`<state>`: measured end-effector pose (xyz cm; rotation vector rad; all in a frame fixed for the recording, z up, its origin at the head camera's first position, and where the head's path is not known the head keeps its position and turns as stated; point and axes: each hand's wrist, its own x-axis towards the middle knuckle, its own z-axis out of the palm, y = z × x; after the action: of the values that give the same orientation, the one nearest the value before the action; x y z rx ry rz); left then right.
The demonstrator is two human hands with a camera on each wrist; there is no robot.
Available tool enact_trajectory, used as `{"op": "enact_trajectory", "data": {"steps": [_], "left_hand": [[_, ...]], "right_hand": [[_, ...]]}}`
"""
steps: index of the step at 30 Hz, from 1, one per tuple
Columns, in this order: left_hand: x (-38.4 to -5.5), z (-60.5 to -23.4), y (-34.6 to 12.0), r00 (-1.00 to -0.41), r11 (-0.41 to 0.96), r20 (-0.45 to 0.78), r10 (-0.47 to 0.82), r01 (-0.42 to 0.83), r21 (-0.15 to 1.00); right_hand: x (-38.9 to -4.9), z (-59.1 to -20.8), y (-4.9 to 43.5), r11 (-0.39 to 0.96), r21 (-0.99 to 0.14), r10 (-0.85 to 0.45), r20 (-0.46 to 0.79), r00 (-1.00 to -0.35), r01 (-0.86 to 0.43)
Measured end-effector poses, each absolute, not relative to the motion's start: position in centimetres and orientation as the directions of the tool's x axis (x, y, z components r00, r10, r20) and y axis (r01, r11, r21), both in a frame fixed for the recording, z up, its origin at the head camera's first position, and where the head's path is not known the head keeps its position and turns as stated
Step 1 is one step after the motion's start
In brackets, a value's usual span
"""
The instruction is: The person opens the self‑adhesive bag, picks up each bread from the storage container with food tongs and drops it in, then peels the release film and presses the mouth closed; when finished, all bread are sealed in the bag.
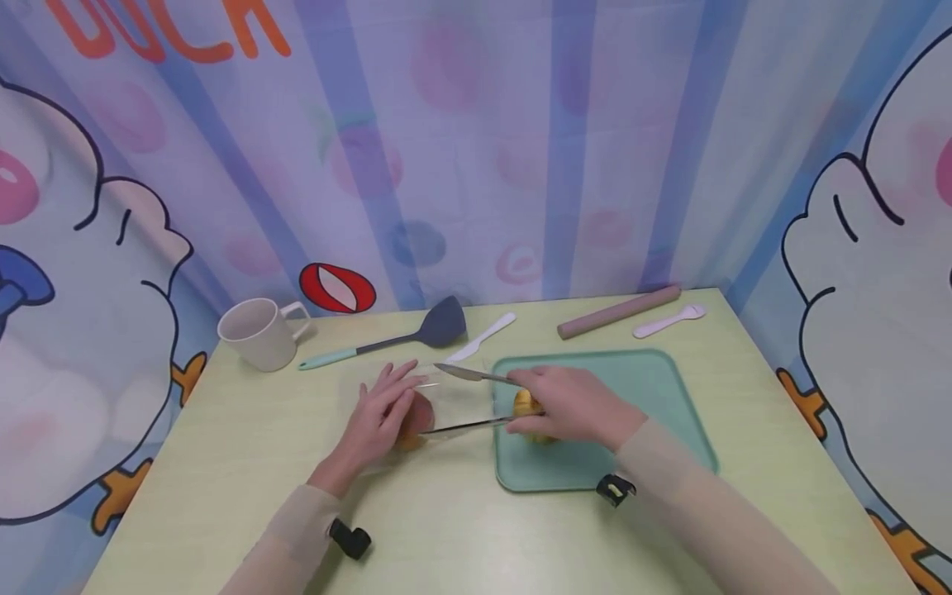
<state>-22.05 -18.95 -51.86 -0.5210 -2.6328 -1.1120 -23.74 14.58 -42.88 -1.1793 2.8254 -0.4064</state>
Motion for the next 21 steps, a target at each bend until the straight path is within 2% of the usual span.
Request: {"op": "enact_trajectory", "data": {"steps": [15, 21], "left_hand": [[-22.4, -52.4, -19.8, -0.933, 0.612, 0.281, 0.226, 0.360, 0.704], [-22.4, -52.5, -20.1, -0.924, 0.604, 0.307, 0.226, 0.380, 0.701]], "right_hand": [[-23.1, -42.2, 20.3, 0.721, -0.261, -0.632, 0.132, -0.764, -0.642], [-22.8, -42.0, 22.3, 0.747, -0.293, -0.589, 0.124, -0.799, -0.597]]}}
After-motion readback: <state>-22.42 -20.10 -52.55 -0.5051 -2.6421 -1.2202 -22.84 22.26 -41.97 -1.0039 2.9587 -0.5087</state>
